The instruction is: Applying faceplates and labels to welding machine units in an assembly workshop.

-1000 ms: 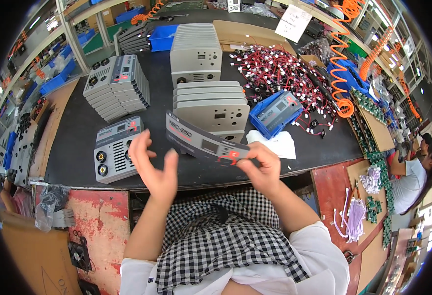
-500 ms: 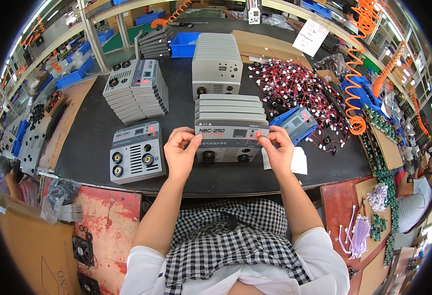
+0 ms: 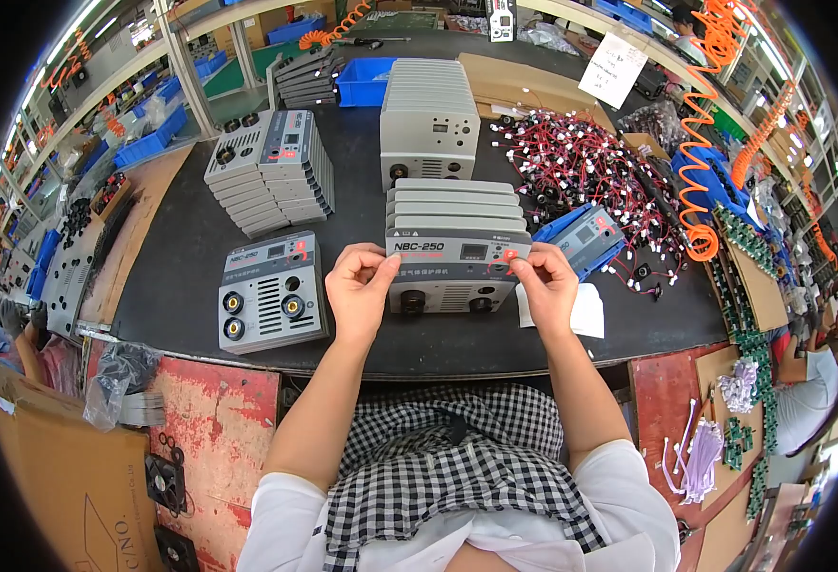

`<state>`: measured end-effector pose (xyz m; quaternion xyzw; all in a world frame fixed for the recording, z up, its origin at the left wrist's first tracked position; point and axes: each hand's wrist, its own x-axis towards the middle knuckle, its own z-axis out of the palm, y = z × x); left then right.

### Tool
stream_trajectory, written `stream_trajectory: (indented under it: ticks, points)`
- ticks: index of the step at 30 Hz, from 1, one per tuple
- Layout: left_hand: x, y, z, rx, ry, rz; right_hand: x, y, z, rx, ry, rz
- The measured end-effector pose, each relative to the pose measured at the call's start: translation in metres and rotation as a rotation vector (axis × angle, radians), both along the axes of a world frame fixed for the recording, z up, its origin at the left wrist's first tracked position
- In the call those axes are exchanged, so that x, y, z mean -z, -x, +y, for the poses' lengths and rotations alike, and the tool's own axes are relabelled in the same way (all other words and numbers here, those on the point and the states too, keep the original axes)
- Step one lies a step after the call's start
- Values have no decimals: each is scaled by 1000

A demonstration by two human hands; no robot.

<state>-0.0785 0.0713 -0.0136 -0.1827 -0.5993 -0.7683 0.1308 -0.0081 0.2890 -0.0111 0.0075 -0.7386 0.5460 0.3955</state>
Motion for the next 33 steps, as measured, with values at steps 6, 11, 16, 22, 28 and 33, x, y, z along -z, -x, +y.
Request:
stream_trajectory:
  ticks: [6, 11, 16, 22, 28, 33]
  points:
    - [0, 0, 1, -8, -4, -21, -1, -1, 1, -3, 5, 3]
    - [4, 2, 2, -7, -39, -14, -5, 0, -3, 15, 6, -32]
    - [1, 1, 3, 1, -42, -20, -8, 0, -3, 41, -4, -49]
    - [0, 1, 4, -13, 1, -19, -9, 3, -4, 41, -4, -44]
    - [5, 8, 0, -185, 276, 236, -11, 2, -5, 101, -123, -7]
    - [5, -1, 2, -133, 217, 204, -9, -5, -3, 186, -366, 91]
